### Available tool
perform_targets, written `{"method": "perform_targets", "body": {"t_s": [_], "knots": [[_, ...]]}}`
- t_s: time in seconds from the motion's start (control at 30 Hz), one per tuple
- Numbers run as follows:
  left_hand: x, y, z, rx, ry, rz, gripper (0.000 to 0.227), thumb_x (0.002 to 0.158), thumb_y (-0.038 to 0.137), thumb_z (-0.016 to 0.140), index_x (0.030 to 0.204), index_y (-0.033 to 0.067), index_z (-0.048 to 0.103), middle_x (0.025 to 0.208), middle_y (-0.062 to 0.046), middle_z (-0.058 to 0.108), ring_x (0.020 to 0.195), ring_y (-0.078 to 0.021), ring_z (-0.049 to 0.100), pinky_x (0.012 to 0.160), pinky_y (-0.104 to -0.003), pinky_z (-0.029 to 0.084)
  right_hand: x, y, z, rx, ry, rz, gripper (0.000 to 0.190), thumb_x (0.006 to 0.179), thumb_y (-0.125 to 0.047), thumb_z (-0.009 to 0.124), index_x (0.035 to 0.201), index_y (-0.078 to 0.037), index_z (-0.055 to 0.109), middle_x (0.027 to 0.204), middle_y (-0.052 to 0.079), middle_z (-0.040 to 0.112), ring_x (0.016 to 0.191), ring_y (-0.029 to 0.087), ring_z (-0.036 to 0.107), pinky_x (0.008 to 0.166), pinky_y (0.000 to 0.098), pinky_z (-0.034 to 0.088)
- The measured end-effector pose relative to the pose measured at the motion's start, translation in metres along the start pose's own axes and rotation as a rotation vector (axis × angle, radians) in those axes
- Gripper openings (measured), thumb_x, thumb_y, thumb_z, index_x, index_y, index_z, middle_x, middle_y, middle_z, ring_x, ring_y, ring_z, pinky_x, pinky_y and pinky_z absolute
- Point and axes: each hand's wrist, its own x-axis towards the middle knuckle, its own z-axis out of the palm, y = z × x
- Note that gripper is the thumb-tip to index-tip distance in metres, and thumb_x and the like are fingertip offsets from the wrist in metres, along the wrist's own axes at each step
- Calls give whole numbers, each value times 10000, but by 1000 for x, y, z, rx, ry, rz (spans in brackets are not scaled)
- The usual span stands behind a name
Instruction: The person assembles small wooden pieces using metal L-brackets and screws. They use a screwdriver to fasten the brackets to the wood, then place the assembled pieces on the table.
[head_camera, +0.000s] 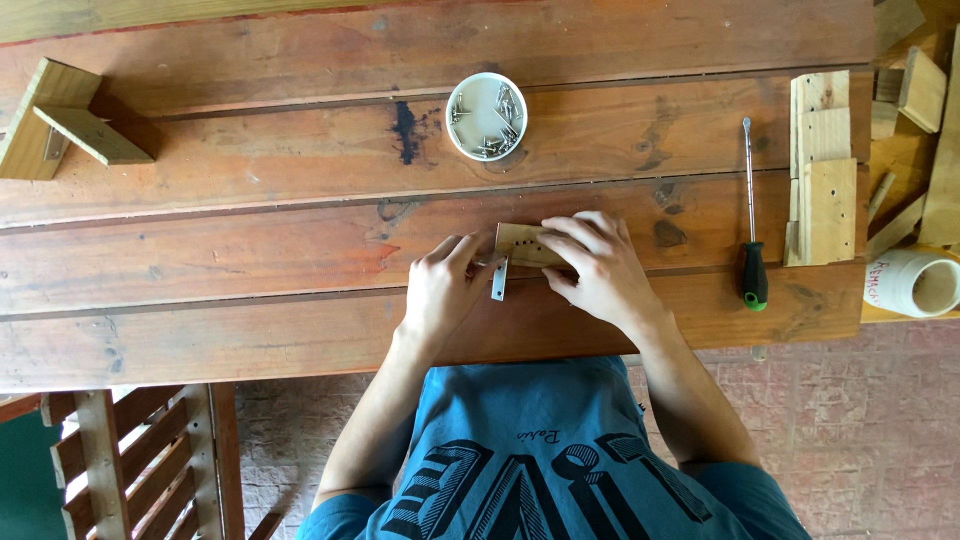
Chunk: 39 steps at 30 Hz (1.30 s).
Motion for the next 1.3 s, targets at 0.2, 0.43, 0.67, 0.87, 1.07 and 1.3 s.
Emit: {"method": "perform_targets", "body": {"t_s": [0.2, 0.43, 0.67, 0.87, 1.07, 1.3], "knots": [[-2, 4, 5, -5, 3, 85, 100, 932, 297, 726, 1012, 240, 743, 816, 49, 674, 674, -195, 740, 568, -298, 595, 3, -9, -9, -6, -65, 35, 410, 780, -217, 842, 1172, -147, 744, 1288, 54, 667, 1197, 303, 565, 883, 461, 459], [5, 18, 11, -42, 205, 111, 81, 859, 207, 751, 938, 219, 738, 769, 48, 656, 611, -170, 709, 537, -257, 566, 0, -18, 3, 202, 180, 94, 381, 814, -298, 871, 1138, -133, 759, 1131, 42, 736, 1049, 284, 649, 833, 420, 487], [38, 54, 5, -348, 337, 81, 198, 853, 32, 720, 1039, 97, 740, 748, -76, 678, 624, -281, 715, 544, -332, 575, -9, 3, 19, 456, 279, 347, 145, 857, -178, 866, 985, -147, 805, 720, 10, 717, 531, 133, 592, 477, 250, 457], [54, 46, 19, -232, 316, 101, 95, 907, 93, 736, 998, 82, 758, 728, -54, 683, 608, -235, 720, 531, -303, 578, 13, 24, 0, 225, 418, 254, 86, 943, -1, 728, 995, -45, 782, 782, 111, 711, 658, 238, 668, 594, 327, 544], [57, 30, 32, -3, 252, 100, 66, 892, 184, 766, 943, 149, 790, 767, -16, 673, 686, -235, 714, 573, -311, 590, 19, 39, 13, 3, 453, 149, 144, 881, 40, 765, 993, -49, 784, 832, 94, 693, 759, 285, 682, 639, 355, 570], [50, 15, 39, 120, 204, 58, 120, 864, 314, 785, 908, 203, 797, 787, 39, 654, 768, -161, 678, 585, -271, 591, 21, 39, 21, -84, 448, 130, 149, 878, -1, 791, 997, -89, 806, 838, 70, 708, 775, 263, 674, 639, 351, 582]]}}
